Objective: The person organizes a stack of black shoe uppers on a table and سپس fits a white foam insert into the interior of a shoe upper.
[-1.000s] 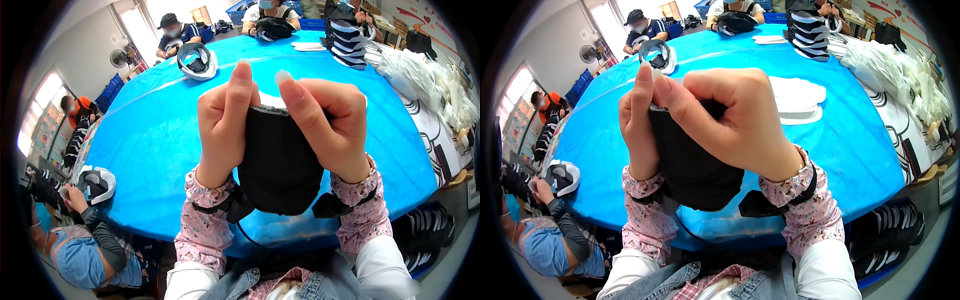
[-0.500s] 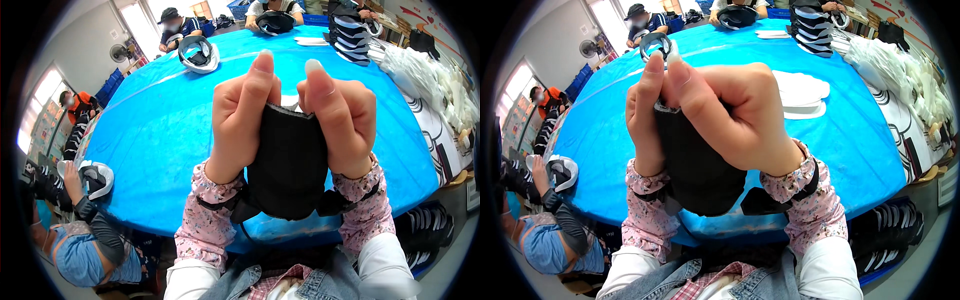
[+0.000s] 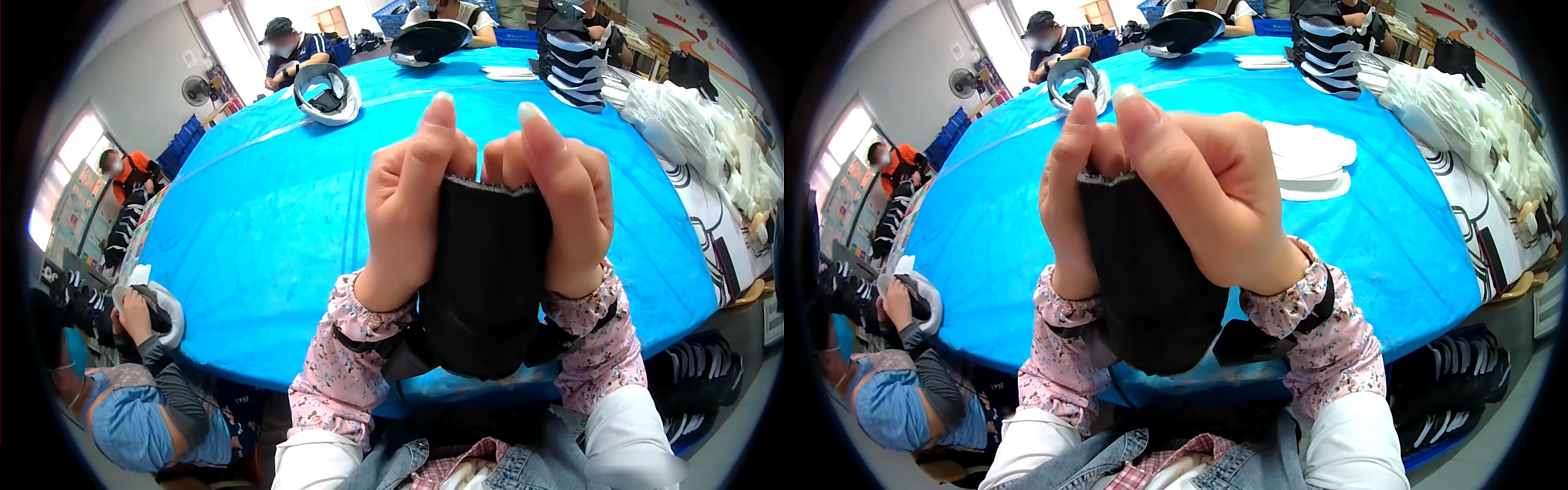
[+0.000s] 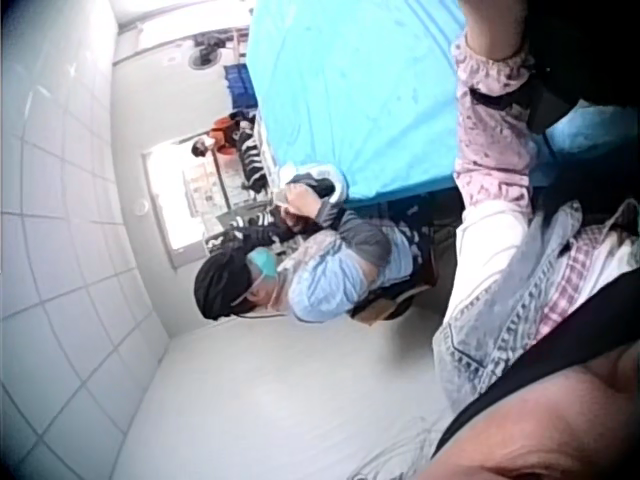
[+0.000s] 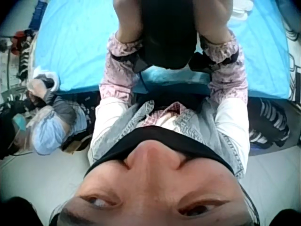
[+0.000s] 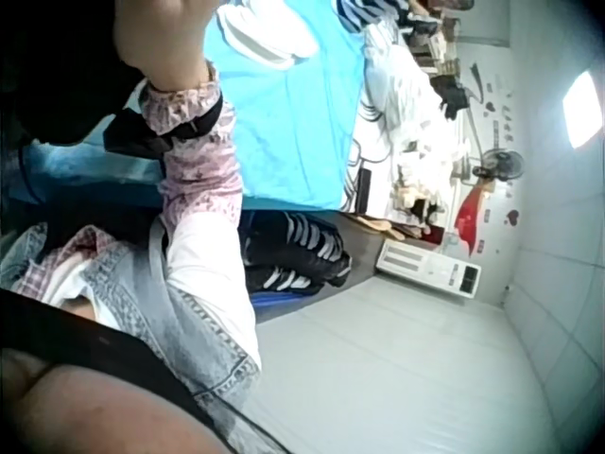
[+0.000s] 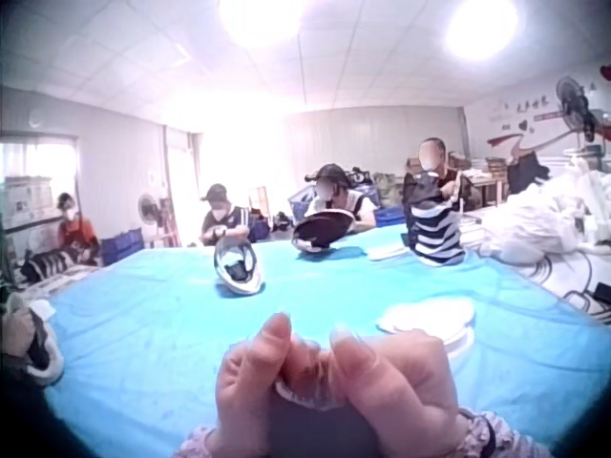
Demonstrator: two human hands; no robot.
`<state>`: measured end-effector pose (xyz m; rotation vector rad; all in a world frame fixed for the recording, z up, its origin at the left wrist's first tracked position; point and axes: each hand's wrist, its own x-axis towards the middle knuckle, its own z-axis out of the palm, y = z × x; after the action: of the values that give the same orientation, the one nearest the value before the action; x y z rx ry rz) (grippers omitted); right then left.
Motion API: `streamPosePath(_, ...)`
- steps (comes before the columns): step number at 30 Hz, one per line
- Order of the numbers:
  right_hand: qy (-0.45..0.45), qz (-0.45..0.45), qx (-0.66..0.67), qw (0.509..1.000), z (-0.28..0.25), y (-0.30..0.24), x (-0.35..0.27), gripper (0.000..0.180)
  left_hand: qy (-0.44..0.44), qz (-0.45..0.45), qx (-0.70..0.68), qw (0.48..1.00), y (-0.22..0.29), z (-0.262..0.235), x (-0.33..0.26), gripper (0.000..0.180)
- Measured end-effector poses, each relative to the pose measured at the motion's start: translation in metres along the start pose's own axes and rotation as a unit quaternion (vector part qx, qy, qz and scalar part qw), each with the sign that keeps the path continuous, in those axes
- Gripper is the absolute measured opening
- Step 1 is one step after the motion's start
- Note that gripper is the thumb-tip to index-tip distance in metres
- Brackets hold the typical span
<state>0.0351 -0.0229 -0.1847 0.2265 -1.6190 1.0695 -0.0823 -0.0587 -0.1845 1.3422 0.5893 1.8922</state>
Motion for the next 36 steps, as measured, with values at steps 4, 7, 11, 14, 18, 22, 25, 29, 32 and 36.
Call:
streamPosePath(4,0.009,0.018,-0.048,0.999,-0.011,0.006,0.006,0.030,-0.013,0.054,0.091,0.994,0.001,-0.007,0.003,0.046)
streamPosePath(7,0.020,0.057,-0.072,0.996,-0.014,0.009,0.011,0.029,0.026,0.212,0.242,0.946,0.004,-0.003,0.002,0.037)
streamPosePath(11,0.068,0.047,-0.074,0.994,-0.005,0.009,0.015,0.044,0.009,0.268,0.355,0.896,0.008,-0.005,0.003,0.027)
streamPosePath(14,0.069,0.073,-0.080,0.992,-0.004,0.002,0.012,0.042,-0.027,0.188,0.215,0.958,0.008,-0.001,0.006,0.025)
streamPosePath(18,0.080,0.054,-0.073,0.993,0.003,0.005,0.010,0.037,-0.094,0.080,0.176,0.977,0.013,-0.006,0.001,0.028)
streamPosePath(22,0.093,0.081,-0.046,0.991,0.008,0.002,0.008,0.036,-0.053,0.014,0.072,0.996,0.011,0.001,-0.004,0.027)
streamPosePath(25,0.101,0.070,-0.017,0.992,0.011,-0.003,0.008,0.034,-0.017,0.020,0.015,1.000,0.009,0.010,-0.008,0.026)
streamPosePath(29,0.105,0.078,-0.040,0.991,0.004,0.000,0.010,0.035,-0.024,0.058,0.080,0.995,0.009,0.005,-0.004,0.032)
streamPosePath(32,0.057,0.008,-0.119,0.991,-0.012,0.002,0.010,0.038,-0.055,0.135,0.289,0.946,0.016,-0.009,0.003,0.046)
streamPosePath(36,0.024,0.025,-0.162,0.986,-0.008,0.001,0.007,0.042,-0.045,0.076,0.180,0.980,0.011,-0.008,0.004,0.056)
